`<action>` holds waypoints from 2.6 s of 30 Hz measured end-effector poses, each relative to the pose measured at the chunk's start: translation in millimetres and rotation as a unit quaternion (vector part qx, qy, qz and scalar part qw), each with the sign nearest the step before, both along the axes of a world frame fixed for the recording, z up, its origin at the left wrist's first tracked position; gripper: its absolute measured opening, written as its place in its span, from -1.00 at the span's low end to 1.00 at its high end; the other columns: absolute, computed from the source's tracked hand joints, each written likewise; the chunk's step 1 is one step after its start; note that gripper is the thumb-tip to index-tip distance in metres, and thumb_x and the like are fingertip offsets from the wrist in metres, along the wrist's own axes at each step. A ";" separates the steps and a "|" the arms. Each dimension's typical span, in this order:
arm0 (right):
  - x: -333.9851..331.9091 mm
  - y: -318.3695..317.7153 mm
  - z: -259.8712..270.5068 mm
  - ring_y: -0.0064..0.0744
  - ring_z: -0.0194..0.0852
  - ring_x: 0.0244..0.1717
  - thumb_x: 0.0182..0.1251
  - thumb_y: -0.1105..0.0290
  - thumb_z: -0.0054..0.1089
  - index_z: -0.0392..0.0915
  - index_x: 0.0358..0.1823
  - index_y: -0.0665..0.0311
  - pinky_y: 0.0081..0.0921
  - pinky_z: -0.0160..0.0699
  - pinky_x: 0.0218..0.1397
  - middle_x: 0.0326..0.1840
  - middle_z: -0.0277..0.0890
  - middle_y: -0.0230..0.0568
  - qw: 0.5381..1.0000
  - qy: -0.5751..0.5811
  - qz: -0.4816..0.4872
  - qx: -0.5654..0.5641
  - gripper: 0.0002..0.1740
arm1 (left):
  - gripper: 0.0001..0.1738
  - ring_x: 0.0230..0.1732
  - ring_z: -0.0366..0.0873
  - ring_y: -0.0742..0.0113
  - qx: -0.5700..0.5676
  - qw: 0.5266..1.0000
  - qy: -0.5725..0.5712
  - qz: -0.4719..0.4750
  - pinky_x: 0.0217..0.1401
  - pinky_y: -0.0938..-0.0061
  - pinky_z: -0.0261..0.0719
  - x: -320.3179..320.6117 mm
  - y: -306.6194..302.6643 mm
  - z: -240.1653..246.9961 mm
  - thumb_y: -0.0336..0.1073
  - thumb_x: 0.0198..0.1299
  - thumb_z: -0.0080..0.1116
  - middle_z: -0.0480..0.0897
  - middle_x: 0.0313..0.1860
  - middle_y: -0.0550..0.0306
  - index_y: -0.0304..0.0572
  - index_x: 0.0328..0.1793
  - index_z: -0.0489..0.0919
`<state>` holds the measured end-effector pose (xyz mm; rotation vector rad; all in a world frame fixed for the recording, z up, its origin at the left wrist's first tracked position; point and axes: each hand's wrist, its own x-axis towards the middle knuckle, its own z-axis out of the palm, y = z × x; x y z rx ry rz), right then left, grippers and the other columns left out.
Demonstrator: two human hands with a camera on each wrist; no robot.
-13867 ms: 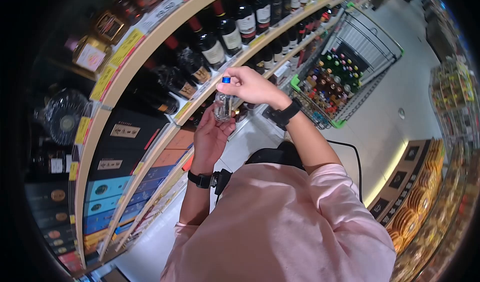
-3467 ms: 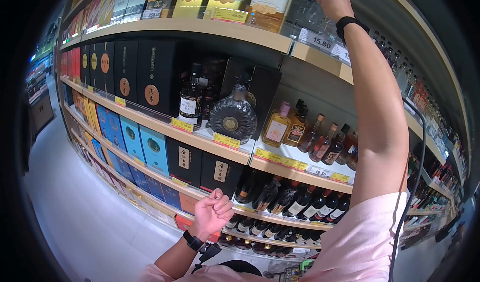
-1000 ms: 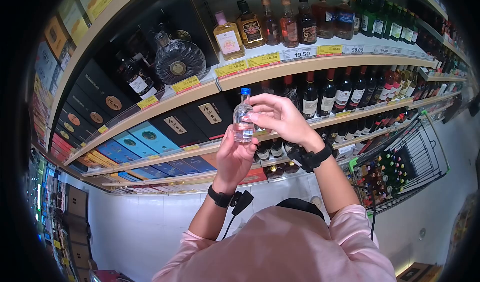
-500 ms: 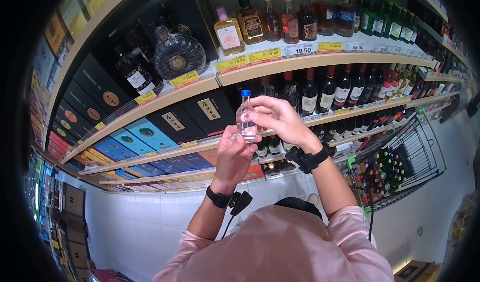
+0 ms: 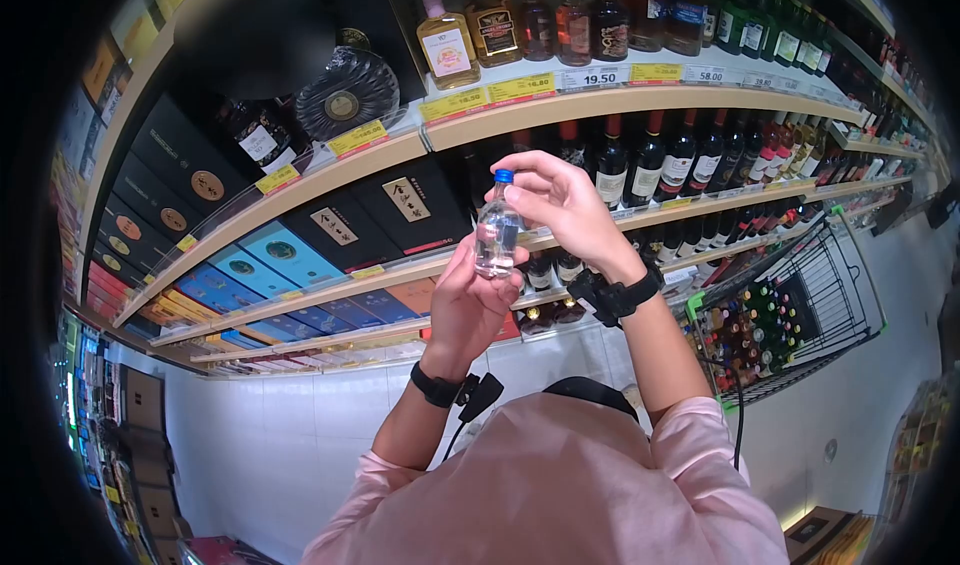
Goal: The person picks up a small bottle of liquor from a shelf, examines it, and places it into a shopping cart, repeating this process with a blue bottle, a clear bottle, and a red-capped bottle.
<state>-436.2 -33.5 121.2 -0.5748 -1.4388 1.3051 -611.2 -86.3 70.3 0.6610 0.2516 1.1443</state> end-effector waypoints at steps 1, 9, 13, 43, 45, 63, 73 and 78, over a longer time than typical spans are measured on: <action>1.3 -0.8 2.9 -0.51 0.59 -0.01 0.41 0.42 0.18 0.46 0.18 0.33 -0.48 0.55 0.10 -0.03 0.64 -0.12 1.000 0.004 0.008 -0.011 -0.65 | -0.61 -0.10 0.65 0.18 0.000 0.999 -0.027 -0.027 -0.14 0.45 0.62 -0.8 4.1 -6.4 -0.16 0.53 -0.26 0.57 0.09 -0.29 -0.18 0.35 0.23; 10.6 -0.6 -6.4 -0.60 0.60 -0.18 0.33 0.47 0.27 0.54 0.05 0.38 -0.59 0.56 -0.03 -0.23 0.65 -0.23 0.996 -0.017 -0.085 0.004 -0.70 | -0.55 -0.15 0.63 0.21 -0.044 0.998 0.040 -0.013 -0.02 0.40 0.65 13.3 0.4 5.9 -0.09 0.57 -0.34 0.54 0.10 -0.24 -0.21 0.39 0.20; 15.0 0.6 -14.6 -0.71 0.52 -0.22 0.31 0.49 0.31 0.55 0.02 0.34 -0.66 0.53 -0.07 -0.33 0.53 -0.45 0.993 -0.041 -0.107 0.007 -0.72 | -0.57 -0.17 0.63 0.28 -0.052 0.998 0.024 -0.017 -0.01 0.42 0.64 10.4 8.2 -12.1 -0.12 0.57 -0.29 0.58 0.02 -0.14 -0.28 0.33 0.28; 44.5 -8.0 -33.1 -0.70 0.51 -0.22 0.43 0.33 0.18 0.61 0.08 0.29 -0.65 0.51 -0.17 -0.21 0.61 -0.41 0.989 -0.094 -0.107 -0.027 -0.72 | -0.58 0.01 0.62 0.32 -0.084 0.993 0.068 0.041 0.13 0.39 0.63 39.6 7.2 -39.0 -0.58 0.24 0.23 0.59 0.02 0.04 -0.21 0.14 0.31; 47.6 -9.5 -34.8 -0.67 0.50 -0.23 0.43 0.37 0.18 0.59 0.05 0.34 -0.63 0.50 -0.15 -0.20 0.61 -0.37 0.989 -0.083 -0.116 -0.032 -0.74 | -0.52 0.00 0.60 0.36 -0.059 0.993 0.082 0.060 0.11 0.43 0.63 43.5 7.7 -41.3 -0.64 0.19 0.23 0.59 0.02 0.06 -0.21 0.16 0.29; 115.0 -19.4 -83.2 -0.56 0.59 -0.10 0.46 0.38 0.10 0.53 0.15 0.38 -0.59 0.60 -0.05 -0.13 0.63 -0.26 0.991 -0.037 -0.006 -0.125 -0.67 | -0.43 0.08 0.59 0.29 0.050 0.974 0.222 0.001 0.09 0.43 0.55 82.6 1.0 -77.4 -0.45 0.29 0.18 0.54 0.23 -0.14 -0.39 0.38 0.26; 193.6 -18.1 -130.7 -0.64 0.49 -0.47 0.36 0.36 0.19 0.61 -0.04 0.42 -0.59 0.46 -0.40 -0.46 0.57 -0.31 0.980 -0.163 -0.082 -0.083 -0.73 | -0.43 0.02 0.59 0.42 0.052 0.939 0.335 0.061 0.06 0.53 0.58 144.8 5.8 -107.5 -0.77 0.04 0.23 0.60 0.08 0.06 -0.28 0.19 0.42; 234.1 -18.6 -134.9 -0.66 0.37 -0.52 0.35 0.27 0.25 0.61 -0.18 0.40 -0.60 0.36 -0.41 -0.54 0.51 -0.40 0.979 -0.178 -0.080 -0.065 -0.73 | -0.43 0.01 0.59 0.43 0.037 0.923 0.383 0.029 0.06 0.53 0.59 185.6 2.8 -99.4 -0.77 0.04 0.25 0.61 0.05 0.06 -0.28 0.19 0.41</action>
